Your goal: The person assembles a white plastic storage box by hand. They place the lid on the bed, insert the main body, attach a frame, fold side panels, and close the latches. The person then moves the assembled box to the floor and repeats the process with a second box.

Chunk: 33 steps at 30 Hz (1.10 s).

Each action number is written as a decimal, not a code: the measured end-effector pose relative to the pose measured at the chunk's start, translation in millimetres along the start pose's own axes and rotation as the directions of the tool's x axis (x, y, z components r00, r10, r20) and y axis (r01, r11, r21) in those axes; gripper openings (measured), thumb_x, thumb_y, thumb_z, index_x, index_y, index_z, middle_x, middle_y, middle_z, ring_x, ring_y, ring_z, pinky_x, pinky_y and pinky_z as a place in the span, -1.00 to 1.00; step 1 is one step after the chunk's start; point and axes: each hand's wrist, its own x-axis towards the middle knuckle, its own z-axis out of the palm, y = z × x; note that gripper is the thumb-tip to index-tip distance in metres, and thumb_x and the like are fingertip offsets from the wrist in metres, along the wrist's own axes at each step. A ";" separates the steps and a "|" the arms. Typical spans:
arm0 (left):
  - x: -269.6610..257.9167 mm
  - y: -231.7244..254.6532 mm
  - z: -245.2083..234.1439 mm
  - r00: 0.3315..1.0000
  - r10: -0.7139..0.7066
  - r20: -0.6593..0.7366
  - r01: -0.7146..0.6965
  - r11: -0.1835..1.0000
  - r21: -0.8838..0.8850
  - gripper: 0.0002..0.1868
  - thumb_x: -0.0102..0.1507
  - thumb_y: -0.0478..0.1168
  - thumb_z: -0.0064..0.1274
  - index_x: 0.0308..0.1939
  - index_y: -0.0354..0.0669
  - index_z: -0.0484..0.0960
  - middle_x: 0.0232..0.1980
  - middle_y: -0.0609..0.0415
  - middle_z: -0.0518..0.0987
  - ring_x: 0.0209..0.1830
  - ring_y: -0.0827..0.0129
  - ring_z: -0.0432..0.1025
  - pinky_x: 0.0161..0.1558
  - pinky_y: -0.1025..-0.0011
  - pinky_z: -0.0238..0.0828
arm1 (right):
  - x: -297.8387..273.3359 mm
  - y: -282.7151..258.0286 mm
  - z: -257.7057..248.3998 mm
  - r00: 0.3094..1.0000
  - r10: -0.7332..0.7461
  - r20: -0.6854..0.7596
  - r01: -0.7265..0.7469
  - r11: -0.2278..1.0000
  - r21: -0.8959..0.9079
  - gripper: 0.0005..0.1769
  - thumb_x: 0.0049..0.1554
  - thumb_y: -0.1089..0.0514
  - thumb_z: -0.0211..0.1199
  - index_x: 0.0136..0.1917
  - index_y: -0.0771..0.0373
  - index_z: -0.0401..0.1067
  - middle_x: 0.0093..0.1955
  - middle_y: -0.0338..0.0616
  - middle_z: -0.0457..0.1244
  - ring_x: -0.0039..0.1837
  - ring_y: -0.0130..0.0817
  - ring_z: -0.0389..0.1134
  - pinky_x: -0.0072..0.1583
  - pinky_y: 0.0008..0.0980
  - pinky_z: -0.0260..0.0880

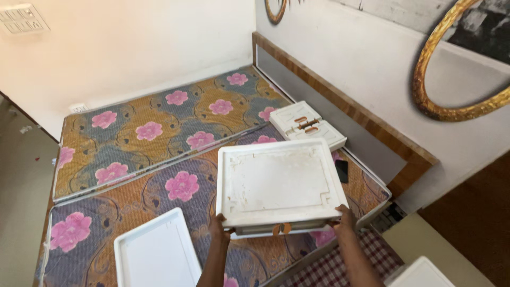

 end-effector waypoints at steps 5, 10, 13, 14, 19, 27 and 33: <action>14.5 5.0 5.7 1.000 -0.014 0.013 0.015 0.999 -0.028 -0.31 0.08 -0.36 -0.17 0.36 -0.15 0.40 0.22 -0.17 0.49 0.19 -0.20 0.42 0.02 -0.43 0.34 | 12.8 17.4 17.4 0.996 -0.024 -0.086 0.014 0.994 -0.109 -0.31 -0.09 0.18 0.25 0.34 0.22 0.30 0.23 0.09 0.17 0.23 0.17 0.22 0.03 0.26 0.40; 14.6 -3.8 0.4 0.994 -0.052 -0.099 0.054 0.999 0.011 -0.35 0.10 -0.36 -0.12 0.33 -0.12 0.47 0.14 -0.13 0.51 0.07 -0.07 0.41 -0.03 -0.28 0.36 | 18.1 33.3 14.9 0.991 -0.007 -0.134 -0.011 0.991 -0.134 -0.33 -0.06 0.16 0.24 0.35 0.20 0.30 0.26 0.10 0.14 0.26 0.19 0.19 0.07 0.27 0.36; 17.4 -8.3 -1.9 0.994 -0.047 -0.095 0.049 0.999 0.019 -0.35 0.09 -0.35 -0.10 0.32 -0.07 0.49 0.04 -0.11 0.44 -0.04 -0.05 0.33 -0.16 -0.18 0.26 | 29.8 41.6 8.7 0.994 0.028 -0.106 -0.036 0.996 -0.077 -0.33 -0.07 0.15 0.25 0.34 0.18 0.31 0.27 0.09 0.16 0.27 0.18 0.21 0.07 0.29 0.36; 15.1 -12.9 -6.2 0.994 -0.058 -0.089 0.059 0.998 0.011 -0.34 0.08 -0.36 -0.10 0.31 -0.08 0.49 0.00 -0.12 0.42 -0.07 -0.05 0.32 -0.20 -0.14 0.24 | 34.4 44.3 3.1 0.996 0.042 -0.080 -0.046 0.998 -0.052 -0.33 -0.09 0.15 0.24 0.33 0.16 0.32 0.28 0.09 0.18 0.28 0.16 0.22 0.06 0.29 0.36; 9.9 -16.3 -15.6 0.999 -0.040 -0.008 0.041 0.995 0.087 -0.29 0.09 -0.36 -0.14 0.38 -0.03 0.31 0.09 -0.12 0.41 0.04 -0.07 0.32 -0.11 -0.26 0.37 | 60.3 51.1 -21.4 0.996 0.046 -0.081 -0.061 0.979 -0.194 -0.27 -0.04 0.05 0.40 0.38 0.14 0.30 0.28 0.08 0.17 0.25 0.20 0.21 0.12 0.34 0.42; 3.3 -9.4 -7.1 0.982 0.171 -0.081 -0.113 0.873 0.475 -0.16 0.12 -0.36 -0.03 0.50 0.15 0.15 0.41 -0.05 0.16 0.37 -0.05 0.01 0.23 -0.24 0.06 | 45.9 29.5 -10.8 0.880 -0.474 -0.023 0.237 0.481 -0.844 0.10 -0.08 -0.02 0.64 0.50 0.32 0.06 0.38 0.35 0.16 0.39 0.29 0.24 0.30 0.15 0.36; -32.3 -44.0 10.4 0.876 0.340 0.343 -0.226 -0.339 0.913 -0.03 0.15 -0.39 0.07 0.60 0.18 0.02 0.73 0.10 -0.19 0.72 0.06 -0.44 0.60 -0.19 -0.42 | -5.8 52.3 9.3 0.706 -0.538 0.461 0.294 -0.371 -0.881 -0.60 0.20 -0.06 0.26 0.31 -0.19 0.46 0.65 0.00 0.04 0.67 0.07 0.01 0.53 -0.10 0.22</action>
